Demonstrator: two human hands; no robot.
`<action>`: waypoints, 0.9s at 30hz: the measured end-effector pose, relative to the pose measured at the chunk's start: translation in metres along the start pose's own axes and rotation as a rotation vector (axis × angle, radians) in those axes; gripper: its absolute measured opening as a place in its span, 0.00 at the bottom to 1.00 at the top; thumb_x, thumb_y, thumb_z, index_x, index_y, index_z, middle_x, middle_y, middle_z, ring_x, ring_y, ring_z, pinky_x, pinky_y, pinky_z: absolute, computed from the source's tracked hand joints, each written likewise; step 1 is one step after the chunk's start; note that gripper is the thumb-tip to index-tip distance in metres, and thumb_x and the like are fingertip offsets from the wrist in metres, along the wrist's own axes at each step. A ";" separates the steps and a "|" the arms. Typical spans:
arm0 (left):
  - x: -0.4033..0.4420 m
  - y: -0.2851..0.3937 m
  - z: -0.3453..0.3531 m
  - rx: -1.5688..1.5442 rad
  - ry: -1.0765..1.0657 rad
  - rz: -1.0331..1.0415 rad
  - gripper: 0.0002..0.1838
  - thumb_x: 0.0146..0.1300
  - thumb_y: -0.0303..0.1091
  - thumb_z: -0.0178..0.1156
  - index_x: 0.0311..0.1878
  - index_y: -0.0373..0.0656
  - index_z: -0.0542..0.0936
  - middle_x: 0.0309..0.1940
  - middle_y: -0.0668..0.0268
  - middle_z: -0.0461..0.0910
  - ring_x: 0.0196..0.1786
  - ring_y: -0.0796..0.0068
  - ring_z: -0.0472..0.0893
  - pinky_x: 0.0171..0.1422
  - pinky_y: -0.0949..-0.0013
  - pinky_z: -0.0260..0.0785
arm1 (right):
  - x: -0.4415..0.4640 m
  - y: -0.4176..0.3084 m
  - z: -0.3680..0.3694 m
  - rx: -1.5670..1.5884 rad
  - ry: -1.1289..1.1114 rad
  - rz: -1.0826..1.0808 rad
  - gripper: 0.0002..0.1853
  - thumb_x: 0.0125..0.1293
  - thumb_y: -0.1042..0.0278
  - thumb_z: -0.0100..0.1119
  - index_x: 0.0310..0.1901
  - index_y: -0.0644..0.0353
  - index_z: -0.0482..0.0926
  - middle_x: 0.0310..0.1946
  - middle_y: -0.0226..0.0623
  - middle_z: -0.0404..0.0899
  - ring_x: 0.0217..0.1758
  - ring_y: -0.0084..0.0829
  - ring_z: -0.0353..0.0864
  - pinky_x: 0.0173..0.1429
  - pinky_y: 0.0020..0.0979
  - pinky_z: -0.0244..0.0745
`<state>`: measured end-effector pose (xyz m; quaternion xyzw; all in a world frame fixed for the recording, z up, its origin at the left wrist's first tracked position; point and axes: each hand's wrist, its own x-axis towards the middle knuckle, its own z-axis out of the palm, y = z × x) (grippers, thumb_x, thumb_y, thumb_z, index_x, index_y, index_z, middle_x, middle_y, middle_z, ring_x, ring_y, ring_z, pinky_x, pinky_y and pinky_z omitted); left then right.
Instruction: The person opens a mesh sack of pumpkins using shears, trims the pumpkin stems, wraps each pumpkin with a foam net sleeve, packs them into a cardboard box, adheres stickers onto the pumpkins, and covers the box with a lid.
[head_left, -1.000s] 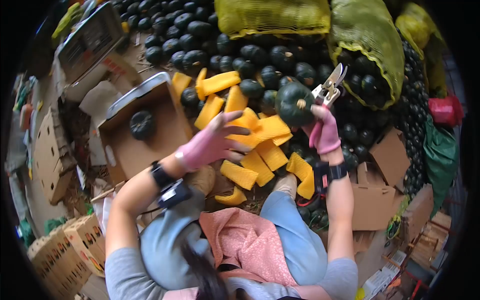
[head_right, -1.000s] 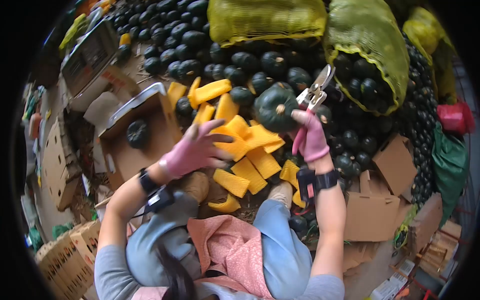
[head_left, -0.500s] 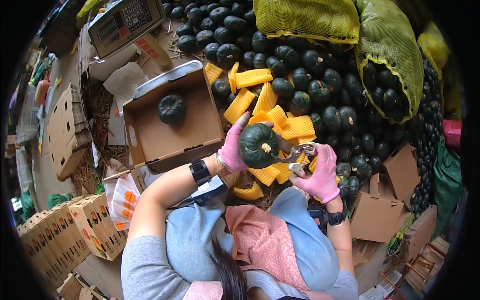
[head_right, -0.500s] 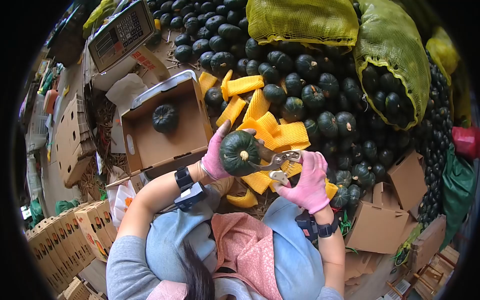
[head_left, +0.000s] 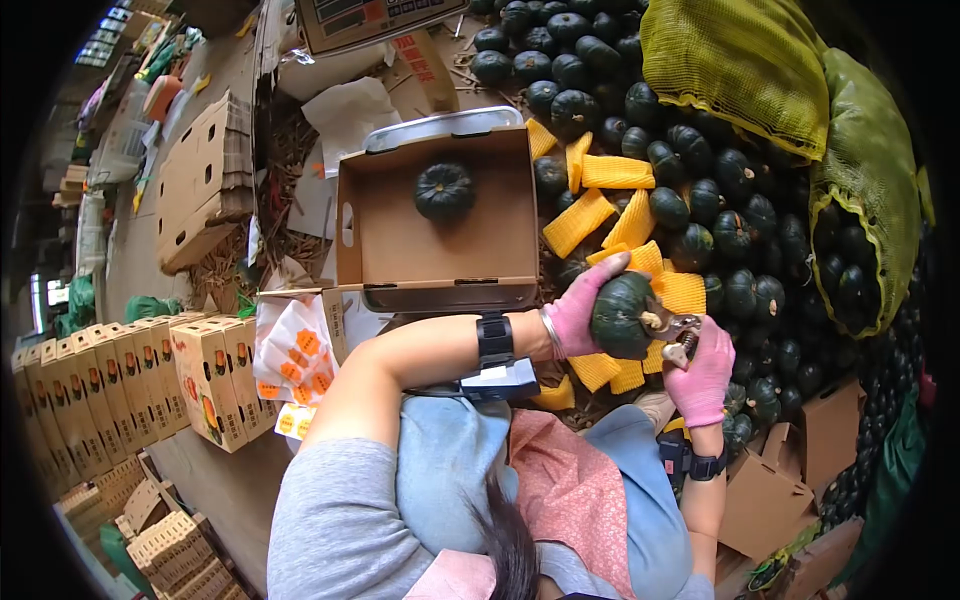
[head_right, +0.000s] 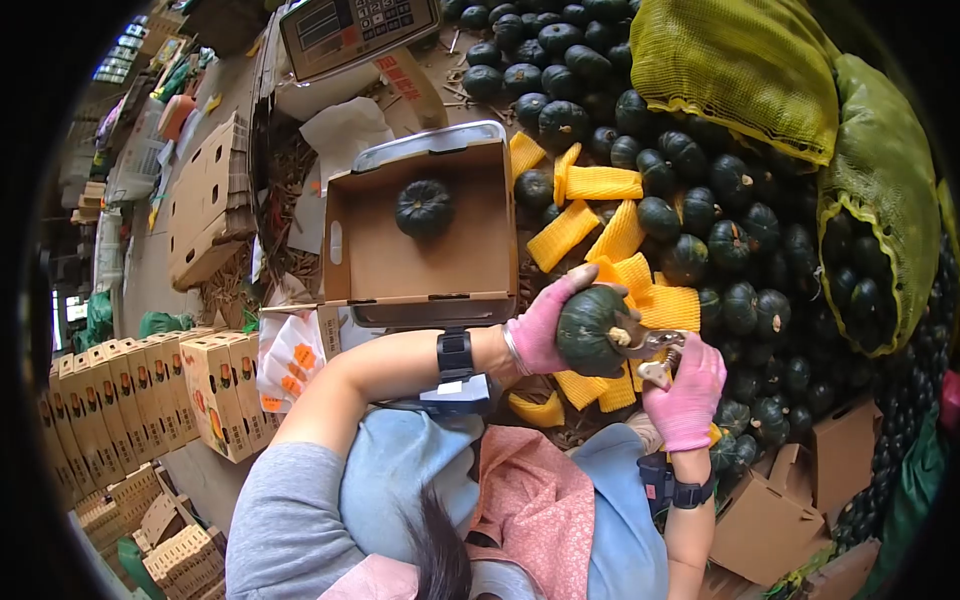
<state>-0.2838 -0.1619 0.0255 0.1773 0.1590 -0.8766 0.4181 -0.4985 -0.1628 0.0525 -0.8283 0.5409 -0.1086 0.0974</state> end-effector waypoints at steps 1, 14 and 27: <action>0.000 -0.001 0.002 -0.004 0.004 -0.021 0.26 0.65 0.60 0.50 0.50 0.47 0.76 0.47 0.58 0.80 0.48 0.61 0.81 0.55 0.52 0.73 | 0.000 0.002 0.003 -0.005 0.067 -0.007 0.27 0.45 0.65 0.61 0.49 0.65 0.70 0.37 0.45 0.74 0.44 0.49 0.72 0.54 0.46 0.65; -0.002 0.014 0.006 0.332 0.224 0.158 0.24 0.67 0.58 0.48 0.46 0.45 0.77 0.37 0.61 0.82 0.36 0.68 0.82 0.47 0.65 0.76 | 0.025 0.000 -0.017 0.316 -0.021 0.199 0.17 0.53 0.60 0.67 0.33 0.61 0.70 0.24 0.37 0.75 0.27 0.35 0.78 0.31 0.30 0.72; 0.026 0.025 -0.002 1.845 0.309 0.882 0.24 0.60 0.27 0.61 0.60 0.44 0.68 0.40 0.60 0.75 0.44 0.68 0.76 0.51 0.68 0.70 | 0.014 -0.010 -0.008 1.641 -0.265 0.663 0.17 0.55 0.69 0.63 0.47 0.62 0.77 0.32 0.30 0.79 0.25 0.19 0.78 0.12 0.21 0.71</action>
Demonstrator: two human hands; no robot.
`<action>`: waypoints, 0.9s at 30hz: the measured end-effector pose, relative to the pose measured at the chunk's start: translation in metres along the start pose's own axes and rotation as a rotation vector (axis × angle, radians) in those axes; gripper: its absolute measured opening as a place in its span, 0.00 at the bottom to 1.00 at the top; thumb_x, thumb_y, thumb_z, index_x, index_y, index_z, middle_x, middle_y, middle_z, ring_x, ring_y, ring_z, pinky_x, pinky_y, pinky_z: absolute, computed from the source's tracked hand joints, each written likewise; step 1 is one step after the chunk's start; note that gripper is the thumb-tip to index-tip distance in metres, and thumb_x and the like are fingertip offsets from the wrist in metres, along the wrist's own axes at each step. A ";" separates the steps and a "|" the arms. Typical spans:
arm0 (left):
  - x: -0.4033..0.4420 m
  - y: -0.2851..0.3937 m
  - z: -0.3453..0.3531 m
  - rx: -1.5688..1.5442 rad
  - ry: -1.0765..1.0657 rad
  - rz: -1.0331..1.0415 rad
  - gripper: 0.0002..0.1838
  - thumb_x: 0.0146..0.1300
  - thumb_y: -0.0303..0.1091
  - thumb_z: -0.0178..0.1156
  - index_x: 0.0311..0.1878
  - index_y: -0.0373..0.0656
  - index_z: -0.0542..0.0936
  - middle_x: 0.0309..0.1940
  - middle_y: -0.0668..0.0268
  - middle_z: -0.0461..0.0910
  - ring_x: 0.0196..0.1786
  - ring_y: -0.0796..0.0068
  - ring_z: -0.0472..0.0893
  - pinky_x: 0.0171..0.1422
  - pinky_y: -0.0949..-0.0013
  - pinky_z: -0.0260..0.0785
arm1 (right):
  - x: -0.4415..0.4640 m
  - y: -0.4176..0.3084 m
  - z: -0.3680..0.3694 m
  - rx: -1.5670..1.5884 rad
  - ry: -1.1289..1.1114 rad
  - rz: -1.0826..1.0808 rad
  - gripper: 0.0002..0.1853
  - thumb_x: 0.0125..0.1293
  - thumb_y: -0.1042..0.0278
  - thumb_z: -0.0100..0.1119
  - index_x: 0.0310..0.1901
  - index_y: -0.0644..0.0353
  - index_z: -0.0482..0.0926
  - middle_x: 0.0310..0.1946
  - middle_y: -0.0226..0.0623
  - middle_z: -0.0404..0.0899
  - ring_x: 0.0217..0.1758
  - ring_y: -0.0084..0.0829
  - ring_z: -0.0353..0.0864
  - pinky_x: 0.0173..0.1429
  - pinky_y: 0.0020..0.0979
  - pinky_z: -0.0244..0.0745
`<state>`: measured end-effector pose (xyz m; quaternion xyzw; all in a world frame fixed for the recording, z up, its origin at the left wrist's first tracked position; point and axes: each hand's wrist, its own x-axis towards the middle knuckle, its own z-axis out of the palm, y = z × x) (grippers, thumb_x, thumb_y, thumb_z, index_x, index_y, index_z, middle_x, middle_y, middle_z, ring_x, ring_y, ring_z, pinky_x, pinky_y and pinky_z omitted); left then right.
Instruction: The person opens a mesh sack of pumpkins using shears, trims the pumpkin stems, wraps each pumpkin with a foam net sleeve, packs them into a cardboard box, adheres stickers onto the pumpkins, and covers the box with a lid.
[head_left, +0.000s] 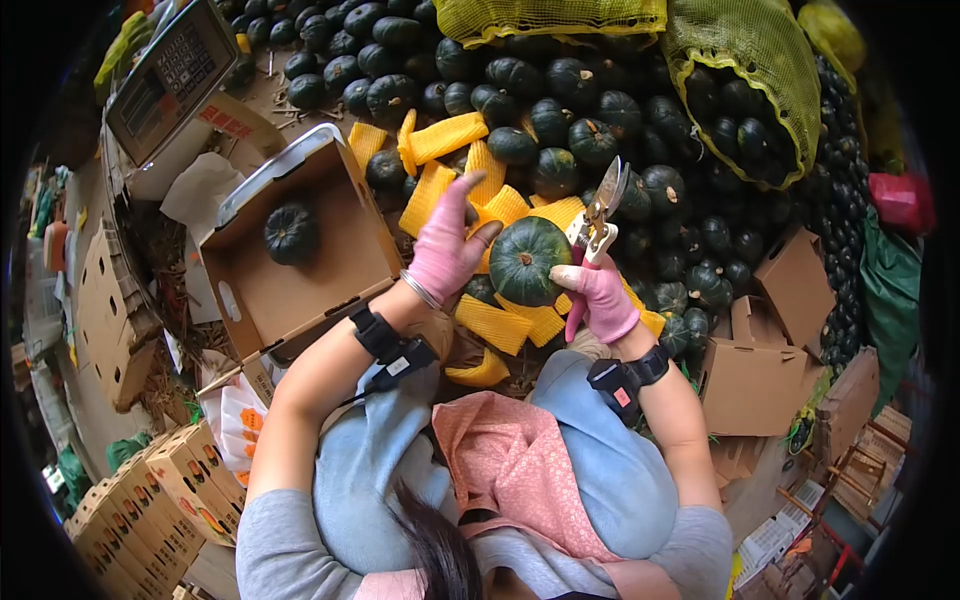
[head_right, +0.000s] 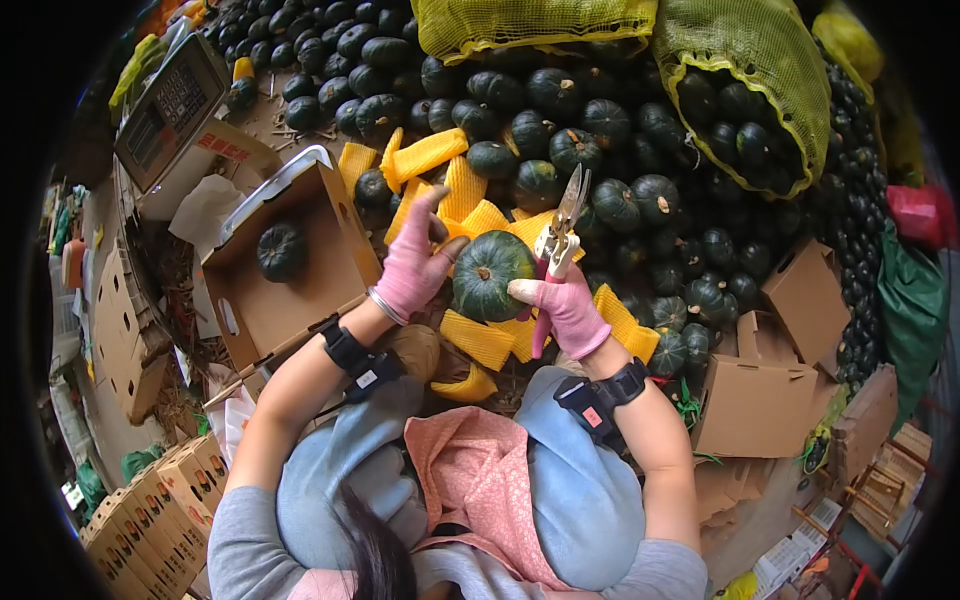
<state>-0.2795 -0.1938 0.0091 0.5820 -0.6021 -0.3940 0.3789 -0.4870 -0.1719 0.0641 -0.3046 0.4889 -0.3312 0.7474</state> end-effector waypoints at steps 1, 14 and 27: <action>0.004 -0.003 -0.001 0.030 0.088 0.161 0.30 0.58 0.28 0.64 0.64 0.45 0.66 0.45 0.59 0.73 0.48 0.66 0.75 0.54 0.67 0.69 | 0.000 0.002 -0.003 -0.004 0.014 -0.027 0.17 0.55 0.69 0.63 0.47 0.62 0.76 0.32 0.30 0.79 0.25 0.19 0.78 0.12 0.21 0.71; 0.006 0.027 -0.003 0.342 -0.235 0.787 0.09 0.49 0.36 0.68 0.34 0.54 0.79 0.46 0.70 0.74 0.58 0.61 0.70 0.70 0.42 0.49 | -0.003 0.019 -0.024 0.051 -0.014 0.080 0.14 0.58 0.67 0.62 0.44 0.63 0.76 0.28 0.32 0.79 0.19 0.22 0.77 0.14 0.19 0.71; 0.006 0.039 -0.016 -0.803 -0.246 -0.387 0.46 0.58 0.36 0.68 0.73 0.51 0.49 0.62 0.57 0.65 0.63 0.66 0.68 0.62 0.63 0.68 | 0.023 0.008 0.008 -0.656 0.422 -0.429 0.32 0.48 0.65 0.71 0.52 0.66 0.66 0.40 0.42 0.78 0.40 0.35 0.82 0.42 0.32 0.78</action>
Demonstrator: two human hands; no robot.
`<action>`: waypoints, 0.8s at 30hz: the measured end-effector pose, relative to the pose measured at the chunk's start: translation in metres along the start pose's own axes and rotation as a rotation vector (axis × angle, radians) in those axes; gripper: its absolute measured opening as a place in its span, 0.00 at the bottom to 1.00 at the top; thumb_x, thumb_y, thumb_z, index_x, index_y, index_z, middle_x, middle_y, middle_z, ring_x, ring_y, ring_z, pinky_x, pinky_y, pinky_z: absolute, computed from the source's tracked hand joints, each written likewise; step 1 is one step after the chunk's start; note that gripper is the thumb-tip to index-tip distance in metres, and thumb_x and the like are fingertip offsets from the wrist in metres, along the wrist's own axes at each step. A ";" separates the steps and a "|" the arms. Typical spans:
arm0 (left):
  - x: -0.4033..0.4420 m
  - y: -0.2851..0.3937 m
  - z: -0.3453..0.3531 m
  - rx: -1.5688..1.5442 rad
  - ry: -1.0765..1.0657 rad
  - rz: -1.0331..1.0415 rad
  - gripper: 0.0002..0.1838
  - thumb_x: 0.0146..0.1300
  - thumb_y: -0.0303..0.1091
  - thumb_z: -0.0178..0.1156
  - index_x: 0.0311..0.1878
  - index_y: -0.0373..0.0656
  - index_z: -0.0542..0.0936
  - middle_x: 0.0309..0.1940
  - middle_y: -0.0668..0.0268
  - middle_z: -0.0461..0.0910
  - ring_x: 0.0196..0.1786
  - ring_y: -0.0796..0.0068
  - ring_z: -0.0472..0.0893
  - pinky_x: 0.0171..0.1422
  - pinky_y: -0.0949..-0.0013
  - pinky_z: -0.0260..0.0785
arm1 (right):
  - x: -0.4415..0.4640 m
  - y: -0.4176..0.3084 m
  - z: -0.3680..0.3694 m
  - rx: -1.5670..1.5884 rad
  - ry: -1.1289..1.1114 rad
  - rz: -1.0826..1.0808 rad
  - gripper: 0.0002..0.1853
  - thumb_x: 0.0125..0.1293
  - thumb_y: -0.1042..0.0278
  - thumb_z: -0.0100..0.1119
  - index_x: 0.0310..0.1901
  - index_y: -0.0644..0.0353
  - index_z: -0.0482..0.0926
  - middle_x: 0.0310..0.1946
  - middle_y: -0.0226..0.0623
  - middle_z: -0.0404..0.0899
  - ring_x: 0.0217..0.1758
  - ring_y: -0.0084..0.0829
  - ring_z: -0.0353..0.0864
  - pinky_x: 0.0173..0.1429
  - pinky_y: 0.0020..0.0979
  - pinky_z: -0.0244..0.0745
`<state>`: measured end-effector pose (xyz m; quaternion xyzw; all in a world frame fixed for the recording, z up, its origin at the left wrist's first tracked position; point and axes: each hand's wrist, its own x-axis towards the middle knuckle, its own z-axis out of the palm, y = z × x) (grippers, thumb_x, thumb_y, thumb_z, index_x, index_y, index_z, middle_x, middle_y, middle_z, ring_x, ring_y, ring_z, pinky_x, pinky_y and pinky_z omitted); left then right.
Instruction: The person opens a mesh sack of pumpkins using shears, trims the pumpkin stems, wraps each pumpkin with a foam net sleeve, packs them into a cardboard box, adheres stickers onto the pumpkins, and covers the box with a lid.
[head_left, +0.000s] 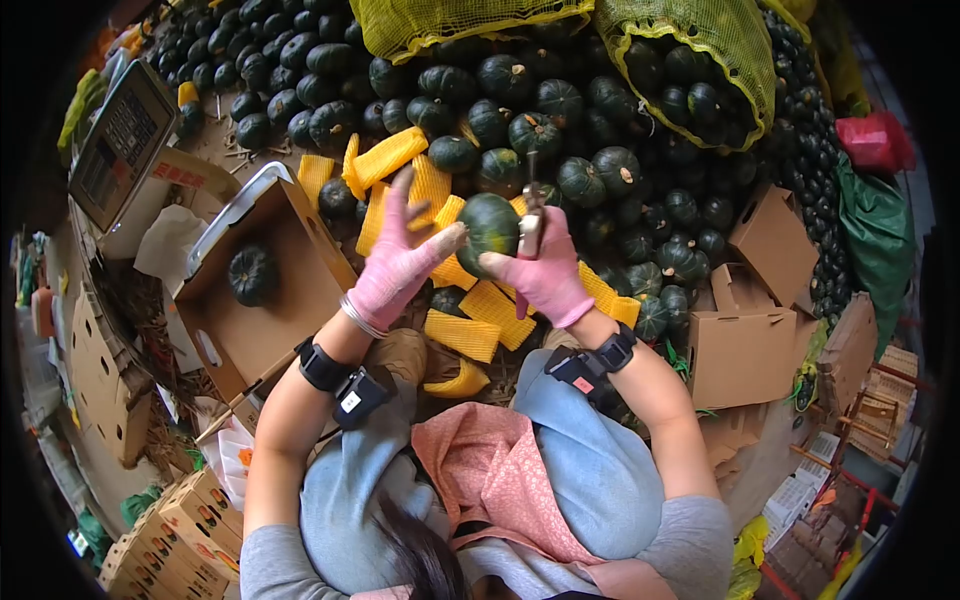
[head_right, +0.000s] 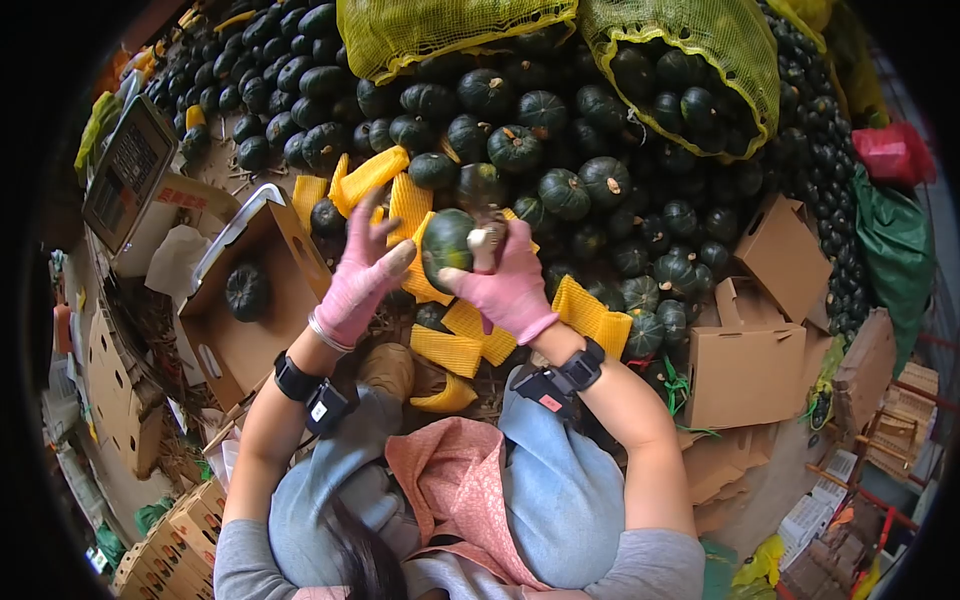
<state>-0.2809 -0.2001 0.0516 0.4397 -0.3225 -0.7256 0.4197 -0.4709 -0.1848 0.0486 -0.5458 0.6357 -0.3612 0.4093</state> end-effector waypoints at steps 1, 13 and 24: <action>0.002 -0.001 0.001 -0.115 -0.117 -0.047 0.44 0.59 0.37 0.67 0.72 0.52 0.51 0.61 0.57 0.66 0.62 0.66 0.69 0.61 0.63 0.69 | -0.002 -0.007 -0.003 -0.052 -0.151 0.066 0.37 0.48 0.63 0.73 0.56 0.62 0.60 0.45 0.44 0.76 0.50 0.38 0.78 0.54 0.36 0.73; -0.017 -0.006 -0.116 -0.701 0.139 -0.021 0.40 0.56 0.72 0.52 0.59 0.45 0.74 0.51 0.58 0.79 0.51 0.61 0.80 0.59 0.59 0.73 | 0.071 0.099 -0.075 0.415 0.584 0.591 0.21 0.53 0.53 0.69 0.19 0.60 0.73 0.15 0.35 0.72 0.17 0.31 0.73 0.23 0.31 0.70; -0.022 -0.018 -0.148 -0.323 0.840 0.121 0.29 0.62 0.53 0.61 0.62 0.49 0.70 0.56 0.60 0.73 0.57 0.61 0.75 0.56 0.57 0.73 | 0.103 0.168 -0.080 0.897 0.455 0.745 0.12 0.54 0.58 0.65 0.35 0.55 0.76 0.34 0.34 0.79 0.39 0.34 0.74 0.47 0.40 0.70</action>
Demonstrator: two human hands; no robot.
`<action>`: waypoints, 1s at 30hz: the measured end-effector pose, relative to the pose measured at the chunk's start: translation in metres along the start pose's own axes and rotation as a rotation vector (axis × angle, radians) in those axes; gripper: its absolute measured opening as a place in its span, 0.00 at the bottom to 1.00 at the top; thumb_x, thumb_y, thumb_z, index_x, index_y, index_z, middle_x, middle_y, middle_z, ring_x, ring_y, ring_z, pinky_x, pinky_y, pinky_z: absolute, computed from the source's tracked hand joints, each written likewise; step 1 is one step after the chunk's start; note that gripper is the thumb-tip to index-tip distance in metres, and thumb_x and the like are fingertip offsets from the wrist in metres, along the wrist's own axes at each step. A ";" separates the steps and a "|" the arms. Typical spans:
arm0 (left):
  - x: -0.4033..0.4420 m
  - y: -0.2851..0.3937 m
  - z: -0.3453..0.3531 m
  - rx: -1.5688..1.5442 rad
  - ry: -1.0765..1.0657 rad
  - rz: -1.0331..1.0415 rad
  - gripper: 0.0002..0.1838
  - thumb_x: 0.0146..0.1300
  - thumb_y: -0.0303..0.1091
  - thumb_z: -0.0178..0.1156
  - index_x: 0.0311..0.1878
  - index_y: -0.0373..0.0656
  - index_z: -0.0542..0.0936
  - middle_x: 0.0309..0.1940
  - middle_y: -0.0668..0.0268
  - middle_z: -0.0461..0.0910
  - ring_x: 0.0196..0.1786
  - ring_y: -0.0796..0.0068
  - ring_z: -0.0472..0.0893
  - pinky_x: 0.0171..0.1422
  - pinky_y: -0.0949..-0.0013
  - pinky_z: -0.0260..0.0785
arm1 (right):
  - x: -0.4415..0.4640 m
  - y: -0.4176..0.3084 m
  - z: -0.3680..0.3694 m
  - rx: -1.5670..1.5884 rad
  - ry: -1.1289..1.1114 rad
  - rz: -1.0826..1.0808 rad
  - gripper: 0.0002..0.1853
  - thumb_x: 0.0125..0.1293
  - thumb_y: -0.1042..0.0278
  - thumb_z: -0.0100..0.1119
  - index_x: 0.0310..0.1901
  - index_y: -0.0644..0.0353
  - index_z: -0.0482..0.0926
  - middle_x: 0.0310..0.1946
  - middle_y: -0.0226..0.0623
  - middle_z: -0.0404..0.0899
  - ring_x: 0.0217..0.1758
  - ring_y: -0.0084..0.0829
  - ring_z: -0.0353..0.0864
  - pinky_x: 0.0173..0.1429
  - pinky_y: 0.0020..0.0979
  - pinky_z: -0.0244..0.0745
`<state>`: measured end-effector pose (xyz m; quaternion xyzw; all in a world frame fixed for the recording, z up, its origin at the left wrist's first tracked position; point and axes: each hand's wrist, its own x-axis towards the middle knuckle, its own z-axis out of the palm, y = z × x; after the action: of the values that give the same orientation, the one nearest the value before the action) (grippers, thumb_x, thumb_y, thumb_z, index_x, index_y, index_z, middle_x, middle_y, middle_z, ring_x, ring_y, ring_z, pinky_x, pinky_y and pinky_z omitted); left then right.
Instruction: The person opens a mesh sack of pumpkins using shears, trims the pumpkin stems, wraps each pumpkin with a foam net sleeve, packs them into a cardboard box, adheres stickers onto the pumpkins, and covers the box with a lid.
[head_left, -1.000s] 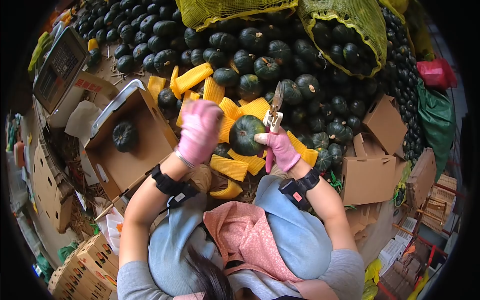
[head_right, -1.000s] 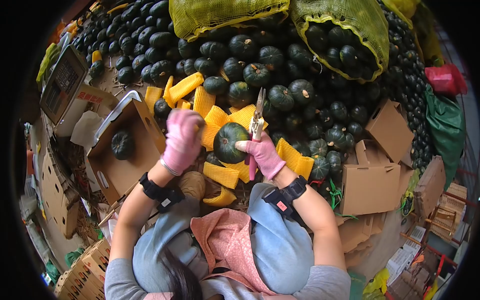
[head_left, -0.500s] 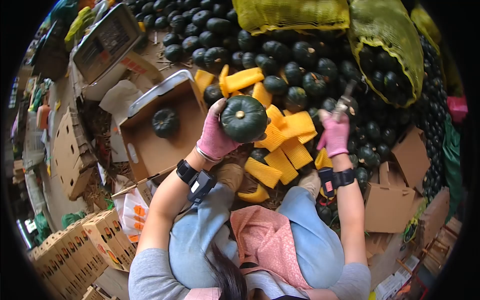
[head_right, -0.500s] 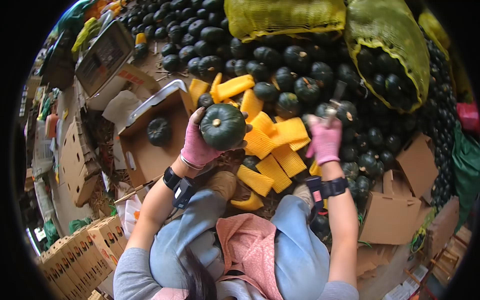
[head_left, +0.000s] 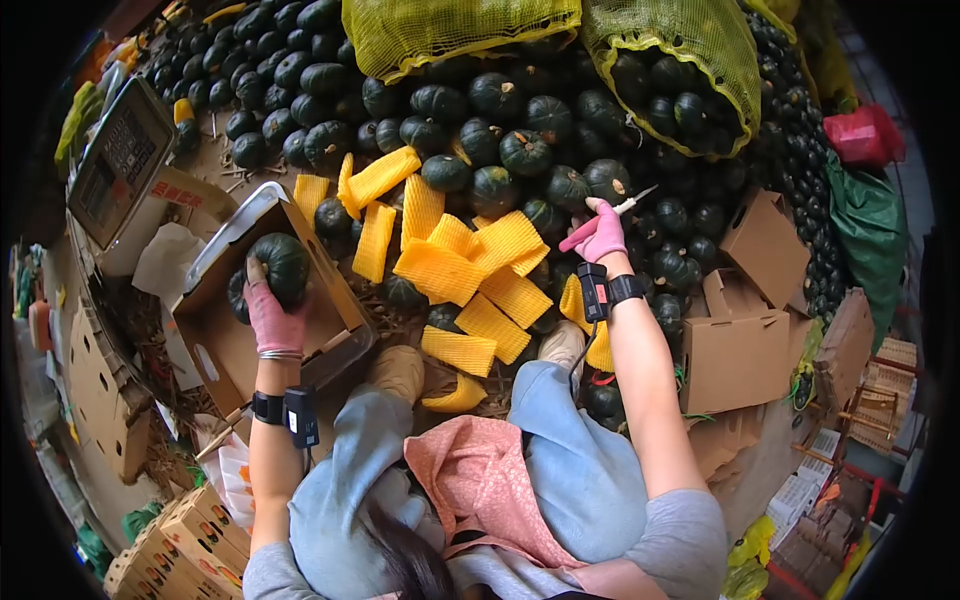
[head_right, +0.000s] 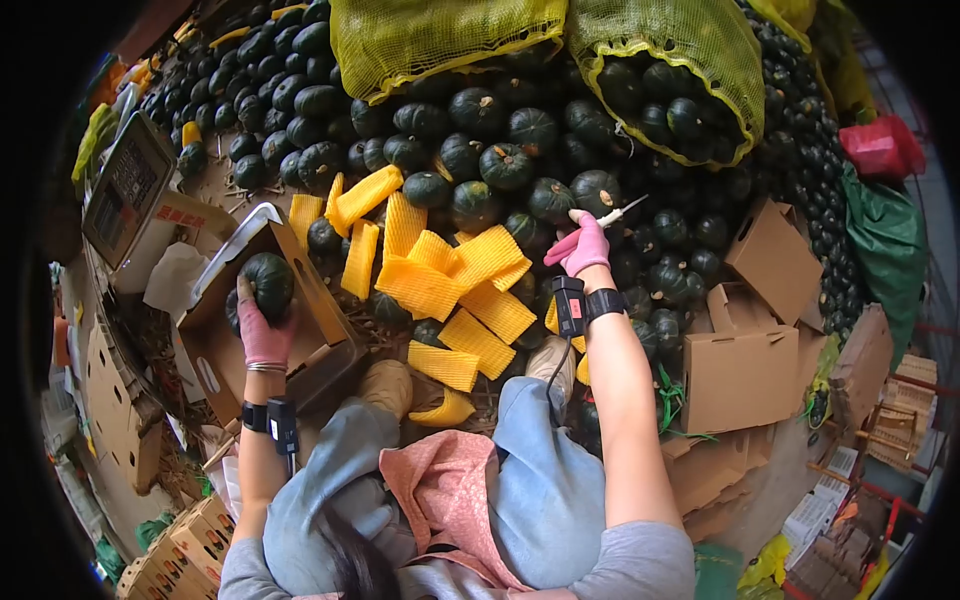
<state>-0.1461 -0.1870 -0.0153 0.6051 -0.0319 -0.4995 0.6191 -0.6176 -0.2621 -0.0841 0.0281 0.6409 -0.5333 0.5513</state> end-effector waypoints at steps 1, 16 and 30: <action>0.003 -0.003 0.000 0.134 0.042 0.104 0.29 0.62 0.54 0.60 0.62 0.49 0.70 0.56 0.61 0.74 0.57 0.61 0.75 0.55 0.57 0.73 | 0.008 0.000 -0.001 0.008 -0.015 -0.033 0.13 0.54 0.56 0.64 0.31 0.57 0.76 0.33 0.36 0.79 0.39 0.36 0.75 0.46 0.45 0.73; -0.039 0.010 0.063 1.179 -0.476 1.294 0.31 0.58 0.27 0.61 0.66 0.50 0.66 0.52 0.56 0.73 0.46 0.58 0.78 0.47 0.60 0.75 | -0.023 -0.017 0.036 -0.368 -0.018 0.018 0.28 0.58 0.45 0.58 0.18 0.68 0.77 0.25 0.51 0.81 0.22 0.46 0.77 0.21 0.47 0.76; -0.066 -0.125 0.184 -0.009 -0.580 -0.609 0.28 0.59 0.52 0.65 0.57 0.54 0.65 0.52 0.62 0.73 0.51 0.61 0.76 0.53 0.48 0.72 | -0.117 0.018 0.053 -1.245 -0.775 -0.792 0.33 0.43 0.70 0.71 0.51 0.61 0.66 0.42 0.36 0.77 0.45 0.31 0.78 0.52 0.33 0.75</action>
<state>-0.3696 -0.2467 -0.0268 0.4183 -0.0225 -0.8095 0.4115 -0.5251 -0.2274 0.0002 -0.6948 0.5460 -0.2078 0.4193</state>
